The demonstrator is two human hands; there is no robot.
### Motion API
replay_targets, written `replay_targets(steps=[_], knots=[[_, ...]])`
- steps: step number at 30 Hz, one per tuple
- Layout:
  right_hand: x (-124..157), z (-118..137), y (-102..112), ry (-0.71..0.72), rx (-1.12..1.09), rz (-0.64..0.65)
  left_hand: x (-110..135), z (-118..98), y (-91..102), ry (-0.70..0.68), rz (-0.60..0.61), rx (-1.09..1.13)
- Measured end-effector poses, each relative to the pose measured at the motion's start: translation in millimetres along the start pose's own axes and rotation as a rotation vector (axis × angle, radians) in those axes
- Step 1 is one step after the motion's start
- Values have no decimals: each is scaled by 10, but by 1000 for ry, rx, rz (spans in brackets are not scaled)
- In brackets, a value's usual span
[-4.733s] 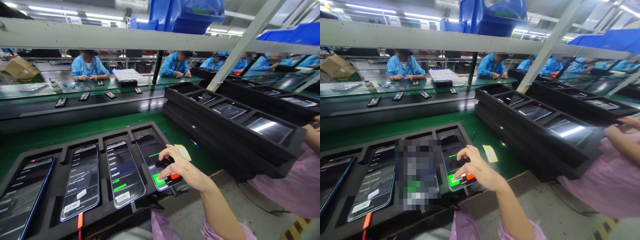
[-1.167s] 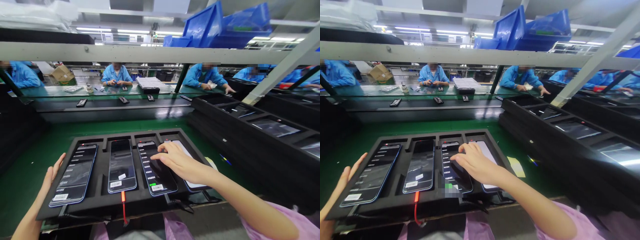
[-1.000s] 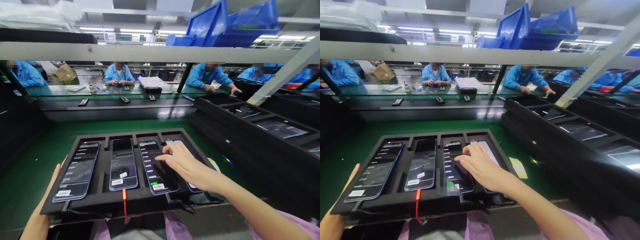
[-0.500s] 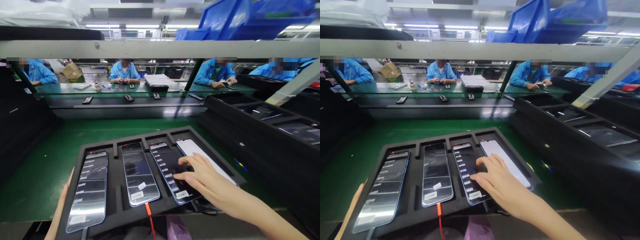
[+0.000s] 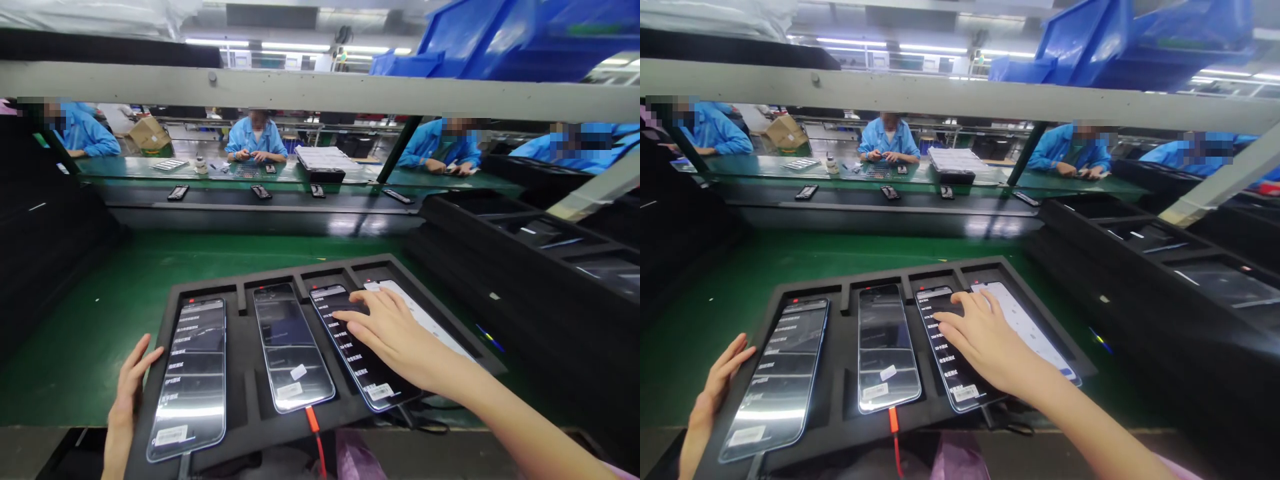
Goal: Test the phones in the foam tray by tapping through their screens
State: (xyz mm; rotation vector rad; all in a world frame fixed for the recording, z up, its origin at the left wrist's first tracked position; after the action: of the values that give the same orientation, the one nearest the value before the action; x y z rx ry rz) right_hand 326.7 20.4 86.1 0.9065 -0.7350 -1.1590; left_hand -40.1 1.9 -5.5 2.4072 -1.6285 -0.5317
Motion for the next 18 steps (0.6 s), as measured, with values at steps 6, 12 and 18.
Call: replay_targets(steps=[6, 12, 18], knots=[[46, -15, -44, 74, -34, -193, -51, 49, 127, -404, -115, -247], [89, -33, -251, 182, 5, -87, -133, -187, 177, -727, -116, -421], [175, -50, -255, 96, 33, -218, -236, -286, 134, -701, 174, -517]])
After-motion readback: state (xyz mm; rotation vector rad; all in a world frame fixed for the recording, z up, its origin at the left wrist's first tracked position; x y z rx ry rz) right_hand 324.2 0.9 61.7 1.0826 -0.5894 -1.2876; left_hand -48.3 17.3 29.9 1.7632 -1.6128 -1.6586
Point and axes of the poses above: each hand's wrist, its own x-axis away from the middle knuckle, its own y-axis out of the back of the hand, z = x × y, the point moved 4 cm from there along -x, towards the middle knuckle, and after that the axes turned 13 degrees about -x, right-handed, at the moved point
